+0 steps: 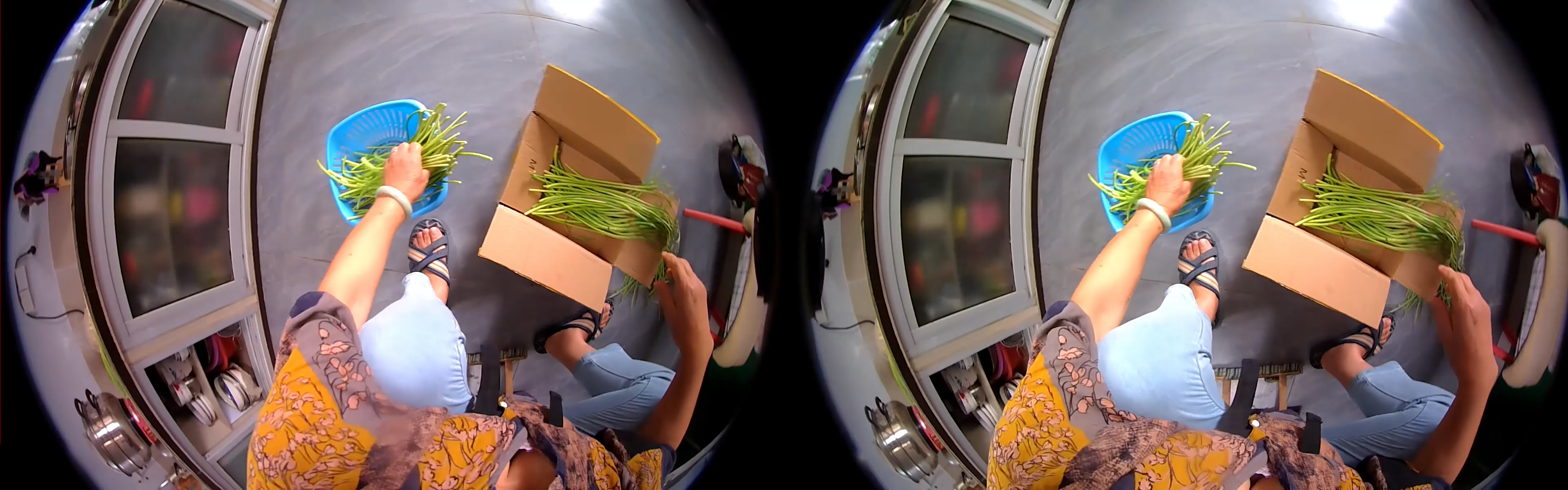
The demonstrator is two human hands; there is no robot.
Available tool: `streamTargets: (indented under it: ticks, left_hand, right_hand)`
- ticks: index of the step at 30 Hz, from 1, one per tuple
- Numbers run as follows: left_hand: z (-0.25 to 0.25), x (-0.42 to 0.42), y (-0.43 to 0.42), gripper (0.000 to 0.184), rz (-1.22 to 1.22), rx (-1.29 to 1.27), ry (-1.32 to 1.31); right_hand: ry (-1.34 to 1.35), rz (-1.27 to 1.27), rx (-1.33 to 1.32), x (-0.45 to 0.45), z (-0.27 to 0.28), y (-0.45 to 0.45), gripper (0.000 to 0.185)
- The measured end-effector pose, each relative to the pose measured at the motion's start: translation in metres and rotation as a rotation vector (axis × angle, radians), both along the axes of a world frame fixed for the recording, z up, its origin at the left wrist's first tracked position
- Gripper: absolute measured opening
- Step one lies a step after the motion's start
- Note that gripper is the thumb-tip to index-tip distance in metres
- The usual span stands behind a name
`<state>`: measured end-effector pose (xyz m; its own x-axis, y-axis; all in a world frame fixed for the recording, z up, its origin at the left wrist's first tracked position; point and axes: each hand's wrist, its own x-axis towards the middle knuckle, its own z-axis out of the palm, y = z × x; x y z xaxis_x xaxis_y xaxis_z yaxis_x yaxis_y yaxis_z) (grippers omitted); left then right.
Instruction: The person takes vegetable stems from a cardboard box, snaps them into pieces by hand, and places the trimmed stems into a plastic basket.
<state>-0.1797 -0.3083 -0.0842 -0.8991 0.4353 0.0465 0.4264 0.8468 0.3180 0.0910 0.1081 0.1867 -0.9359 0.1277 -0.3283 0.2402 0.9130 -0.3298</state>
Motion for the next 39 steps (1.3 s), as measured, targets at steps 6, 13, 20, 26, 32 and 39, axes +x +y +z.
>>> streamTargets:
  ticks: [6,13,20,26,32,39]
  left_hand:
    - [0.016,0.004,0.006,0.062,0.005,0.072,-0.103]
    - [0.014,0.015,0.001,0.094,0.008,0.052,-0.144]
    - [0.014,0.031,0.0,0.094,-0.027,-0.081,-0.094]
    - [0.018,0.044,0.001,0.092,-0.006,-0.182,-0.032]
    - [0.028,0.043,0.003,0.084,-0.046,-0.155,-0.015]
    - [0.047,0.037,0.021,0.078,-0.04,-0.042,0.066]
  right_hand:
    - [0.03,0.096,0.023,-0.001,-0.003,-0.004,0.041]
    - [0.016,0.08,-0.106,0.007,-0.025,0.009,0.038]
    - [-0.325,0.174,-0.069,-0.034,-0.064,0.038,0.026]
    - [-0.201,0.158,0.142,-0.104,-0.182,0.084,0.024]
    - [-0.319,0.396,0.539,-0.126,-0.258,0.097,0.024]
    - [-0.355,0.434,0.605,-0.123,-0.263,0.108,0.02]
